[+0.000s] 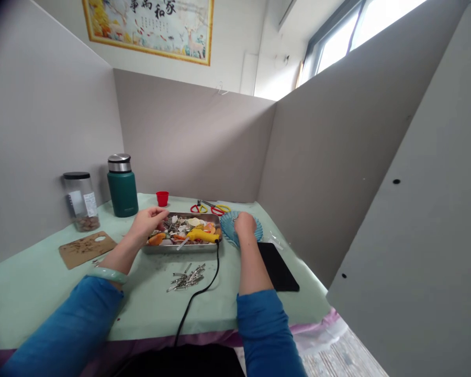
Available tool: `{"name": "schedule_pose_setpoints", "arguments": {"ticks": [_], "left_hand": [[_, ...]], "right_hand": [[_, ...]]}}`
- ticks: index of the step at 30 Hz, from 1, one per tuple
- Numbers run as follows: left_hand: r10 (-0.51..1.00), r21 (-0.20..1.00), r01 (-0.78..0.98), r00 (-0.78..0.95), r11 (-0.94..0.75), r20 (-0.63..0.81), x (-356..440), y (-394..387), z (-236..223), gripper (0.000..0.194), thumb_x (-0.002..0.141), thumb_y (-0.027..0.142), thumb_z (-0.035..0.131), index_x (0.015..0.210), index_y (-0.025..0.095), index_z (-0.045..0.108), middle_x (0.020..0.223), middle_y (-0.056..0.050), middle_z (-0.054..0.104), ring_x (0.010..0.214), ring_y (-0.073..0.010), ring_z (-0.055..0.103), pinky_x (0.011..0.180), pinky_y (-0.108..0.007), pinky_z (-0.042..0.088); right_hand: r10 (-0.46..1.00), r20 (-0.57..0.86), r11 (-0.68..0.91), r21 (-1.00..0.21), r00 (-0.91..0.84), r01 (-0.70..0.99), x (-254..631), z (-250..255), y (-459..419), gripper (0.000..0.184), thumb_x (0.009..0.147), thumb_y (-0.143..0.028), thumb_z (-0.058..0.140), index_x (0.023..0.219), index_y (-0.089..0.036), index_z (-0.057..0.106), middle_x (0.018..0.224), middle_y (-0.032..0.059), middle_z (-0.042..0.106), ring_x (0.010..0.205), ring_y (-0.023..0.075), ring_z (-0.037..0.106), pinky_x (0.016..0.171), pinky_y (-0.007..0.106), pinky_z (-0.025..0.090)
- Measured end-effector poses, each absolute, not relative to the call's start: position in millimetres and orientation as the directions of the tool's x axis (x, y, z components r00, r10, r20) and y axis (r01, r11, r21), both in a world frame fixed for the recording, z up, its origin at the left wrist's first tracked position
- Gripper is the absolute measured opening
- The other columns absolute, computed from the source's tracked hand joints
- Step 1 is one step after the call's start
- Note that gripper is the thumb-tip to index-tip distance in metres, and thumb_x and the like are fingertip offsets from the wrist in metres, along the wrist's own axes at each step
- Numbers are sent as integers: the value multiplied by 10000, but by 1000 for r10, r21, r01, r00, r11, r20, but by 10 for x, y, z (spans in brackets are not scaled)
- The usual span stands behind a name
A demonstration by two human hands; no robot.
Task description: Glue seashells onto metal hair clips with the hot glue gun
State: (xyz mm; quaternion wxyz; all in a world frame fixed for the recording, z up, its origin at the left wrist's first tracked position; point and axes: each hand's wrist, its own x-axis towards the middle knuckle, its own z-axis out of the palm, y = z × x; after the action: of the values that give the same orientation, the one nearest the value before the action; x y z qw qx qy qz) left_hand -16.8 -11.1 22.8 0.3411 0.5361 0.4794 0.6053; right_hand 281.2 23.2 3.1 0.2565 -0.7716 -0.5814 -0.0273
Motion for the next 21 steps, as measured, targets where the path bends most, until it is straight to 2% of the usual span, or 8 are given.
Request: {"name": "schedule_pose_setpoints", "arguments": {"ticks": [6,11,13,17,21], "left_hand": [[925,938,151,-179,-311,336,-170,-115,215,224,605,363,674,681,158,626,593,-14,628,372,-92,478,394,-216,385],[931,938,175,-161,-299,327,-183,-98,203,231,620,362,658,720,156,627,620,-5,631,390,-88,484,419,-218,409],[935,940,180,-157,-289,317,-184,-91,198,233,624,360,654,730,156,624,626,-1,629,394,-85,484,428,-218,417],[937,943,174,-158,-284,311,-183,-83,197,231,627,361,652,726,155,616,621,0,622,390,-81,477,430,-218,417],[931,942,153,-168,-299,323,-184,-86,210,240,619,363,660,720,151,610,623,-5,624,384,-83,475,418,-218,410]], "right_hand": [[894,279,-242,-361,352,901,2947,-138,345,179,735,-216,613,864,-154,720,942,210,688,848,319,667,665,387,484],[909,226,-260,-347,349,901,2965,-212,417,203,730,-187,622,914,-138,693,934,214,686,887,312,663,685,362,492],[922,182,-264,-354,343,897,2966,-228,448,184,749,-176,596,905,-136,685,854,186,698,867,292,669,686,346,496],[946,75,-260,-404,314,877,3001,-225,506,141,785,-171,547,812,-148,683,616,112,676,669,232,673,627,312,501],[939,99,-254,-441,328,861,3080,-199,530,148,764,-136,534,768,-155,681,571,107,653,619,248,661,592,341,496]]}}
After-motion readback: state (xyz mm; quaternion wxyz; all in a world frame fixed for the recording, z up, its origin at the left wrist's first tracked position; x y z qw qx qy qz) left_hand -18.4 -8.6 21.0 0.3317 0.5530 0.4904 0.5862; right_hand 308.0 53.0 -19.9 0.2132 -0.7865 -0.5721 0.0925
